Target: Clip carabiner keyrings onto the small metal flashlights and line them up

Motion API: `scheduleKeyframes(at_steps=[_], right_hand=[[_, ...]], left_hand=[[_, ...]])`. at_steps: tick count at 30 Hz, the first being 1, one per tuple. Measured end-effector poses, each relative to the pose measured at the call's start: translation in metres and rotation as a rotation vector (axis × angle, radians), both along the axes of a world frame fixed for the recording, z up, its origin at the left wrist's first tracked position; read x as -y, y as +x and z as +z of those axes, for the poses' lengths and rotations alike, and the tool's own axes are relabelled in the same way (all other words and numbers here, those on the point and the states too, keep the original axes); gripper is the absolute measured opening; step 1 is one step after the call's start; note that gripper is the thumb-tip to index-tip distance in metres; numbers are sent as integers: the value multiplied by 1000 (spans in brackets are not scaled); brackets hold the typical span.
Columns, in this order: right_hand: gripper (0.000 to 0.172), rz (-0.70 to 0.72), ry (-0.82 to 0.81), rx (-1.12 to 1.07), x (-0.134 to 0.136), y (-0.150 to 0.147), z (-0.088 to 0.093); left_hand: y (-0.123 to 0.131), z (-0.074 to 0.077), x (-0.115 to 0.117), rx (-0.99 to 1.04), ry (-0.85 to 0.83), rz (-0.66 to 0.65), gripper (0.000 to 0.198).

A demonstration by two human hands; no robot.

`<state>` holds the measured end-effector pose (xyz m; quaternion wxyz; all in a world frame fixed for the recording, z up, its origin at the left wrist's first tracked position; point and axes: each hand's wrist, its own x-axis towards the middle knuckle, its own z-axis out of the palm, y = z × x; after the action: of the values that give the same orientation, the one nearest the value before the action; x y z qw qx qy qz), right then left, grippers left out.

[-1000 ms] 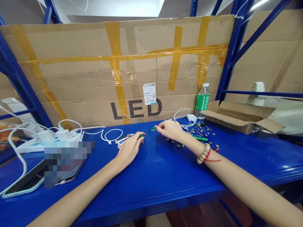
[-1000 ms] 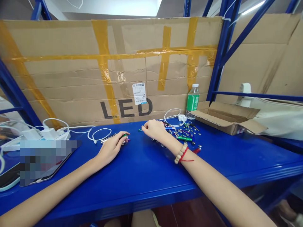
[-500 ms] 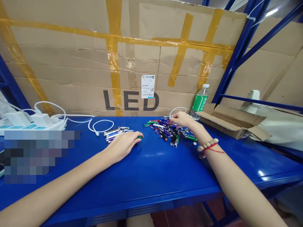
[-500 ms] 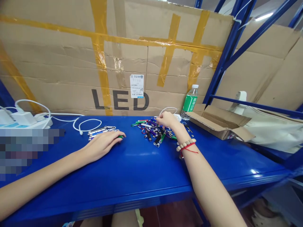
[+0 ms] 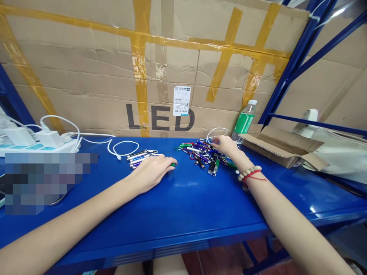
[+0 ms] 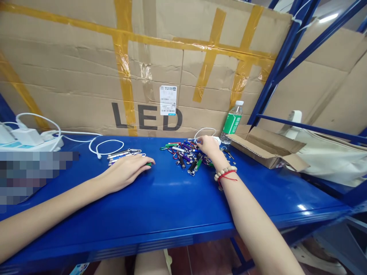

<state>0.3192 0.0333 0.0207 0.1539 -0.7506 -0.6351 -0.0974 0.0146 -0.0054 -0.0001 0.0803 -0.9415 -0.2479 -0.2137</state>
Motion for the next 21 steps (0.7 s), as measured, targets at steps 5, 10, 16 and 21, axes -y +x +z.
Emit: scheduleKeyframes(at_steps=[5, 10, 16, 21], right_hand=[[46, 224, -32, 7, -6, -11, -9], [59, 280, -179, -8, -9, -14, -11], [39, 239, -211, -52, -8, -13, -6], [23, 235, -160, -91, -7, -14, -6]], left_hand=[[0, 1, 1, 5, 3, 3, 32], [-1, 2, 3, 5, -24, -5, 32], [-1, 1, 2, 4, -28, 2, 32], [-1, 2, 3, -1, -38, 20, 32]])
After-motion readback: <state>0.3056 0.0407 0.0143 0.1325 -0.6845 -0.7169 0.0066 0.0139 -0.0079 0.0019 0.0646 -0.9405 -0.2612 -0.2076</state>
